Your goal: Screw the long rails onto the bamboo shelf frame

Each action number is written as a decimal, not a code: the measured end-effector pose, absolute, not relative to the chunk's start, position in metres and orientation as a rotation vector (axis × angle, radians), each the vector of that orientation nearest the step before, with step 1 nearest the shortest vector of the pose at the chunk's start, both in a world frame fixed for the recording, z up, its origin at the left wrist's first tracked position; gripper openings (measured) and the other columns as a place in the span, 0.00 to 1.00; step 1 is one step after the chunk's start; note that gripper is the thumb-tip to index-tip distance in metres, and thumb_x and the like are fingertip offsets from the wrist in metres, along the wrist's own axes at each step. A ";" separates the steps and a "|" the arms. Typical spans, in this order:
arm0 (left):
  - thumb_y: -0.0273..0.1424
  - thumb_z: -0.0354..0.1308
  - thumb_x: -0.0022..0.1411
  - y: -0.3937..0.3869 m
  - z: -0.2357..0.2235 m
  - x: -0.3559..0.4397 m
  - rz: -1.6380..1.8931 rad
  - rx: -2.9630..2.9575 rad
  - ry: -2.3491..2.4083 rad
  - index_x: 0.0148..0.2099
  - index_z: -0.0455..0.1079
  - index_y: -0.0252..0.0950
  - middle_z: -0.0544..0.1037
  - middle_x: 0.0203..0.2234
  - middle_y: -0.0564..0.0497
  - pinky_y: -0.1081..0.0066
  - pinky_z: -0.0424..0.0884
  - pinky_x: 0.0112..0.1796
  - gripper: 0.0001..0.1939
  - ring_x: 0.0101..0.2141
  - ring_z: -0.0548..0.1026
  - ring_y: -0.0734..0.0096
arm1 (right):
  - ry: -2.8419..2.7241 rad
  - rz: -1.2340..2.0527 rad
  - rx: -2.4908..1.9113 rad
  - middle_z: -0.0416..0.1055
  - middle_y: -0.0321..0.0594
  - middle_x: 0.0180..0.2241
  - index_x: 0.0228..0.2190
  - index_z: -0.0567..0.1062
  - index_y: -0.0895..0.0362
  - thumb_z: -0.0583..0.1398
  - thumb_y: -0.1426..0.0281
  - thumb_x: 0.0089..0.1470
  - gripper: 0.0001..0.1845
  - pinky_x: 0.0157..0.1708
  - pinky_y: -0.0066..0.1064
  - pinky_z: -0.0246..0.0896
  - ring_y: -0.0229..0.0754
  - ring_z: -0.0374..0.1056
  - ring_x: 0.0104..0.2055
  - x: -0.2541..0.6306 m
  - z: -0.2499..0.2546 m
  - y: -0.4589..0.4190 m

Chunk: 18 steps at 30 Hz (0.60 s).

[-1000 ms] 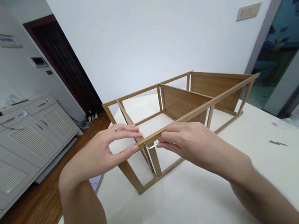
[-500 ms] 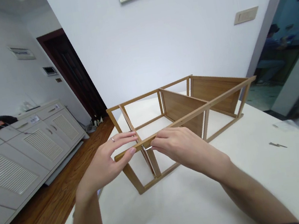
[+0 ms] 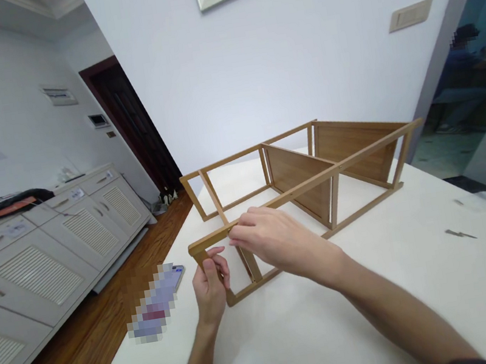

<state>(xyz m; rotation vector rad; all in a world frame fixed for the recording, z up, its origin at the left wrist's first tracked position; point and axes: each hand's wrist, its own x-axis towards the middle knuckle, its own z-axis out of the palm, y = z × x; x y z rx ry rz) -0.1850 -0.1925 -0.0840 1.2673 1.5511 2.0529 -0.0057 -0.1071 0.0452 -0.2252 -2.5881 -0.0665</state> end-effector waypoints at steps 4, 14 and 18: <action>0.61 0.49 0.70 -0.185 -0.092 -0.175 2.149 1.185 1.553 0.36 0.65 0.38 0.57 0.16 0.62 0.78 0.56 0.16 0.30 0.15 0.57 0.80 | -2.688 0.017 -0.039 0.75 0.38 0.36 0.37 0.76 0.57 0.59 0.73 0.70 0.07 0.37 0.30 0.58 0.40 0.70 0.38 -0.001 0.047 -0.116; 0.43 0.66 0.66 -0.199 -0.049 -0.184 2.334 1.516 1.893 0.59 0.59 0.41 0.74 0.52 0.43 0.61 0.78 0.49 0.27 0.48 0.79 0.63 | -2.363 0.352 -0.471 0.80 0.41 0.40 0.46 0.76 0.55 0.53 0.70 0.73 0.12 0.39 0.31 0.64 0.41 0.76 0.39 0.054 0.074 -0.079; 0.37 0.67 0.65 -0.205 -0.006 -0.182 1.826 2.161 2.327 0.54 0.69 0.39 0.77 0.51 0.43 0.58 0.74 0.55 0.18 0.54 0.77 0.57 | -2.323 0.341 -0.523 0.81 0.40 0.39 0.43 0.77 0.55 0.54 0.69 0.72 0.11 0.38 0.31 0.64 0.41 0.76 0.38 0.060 0.076 -0.071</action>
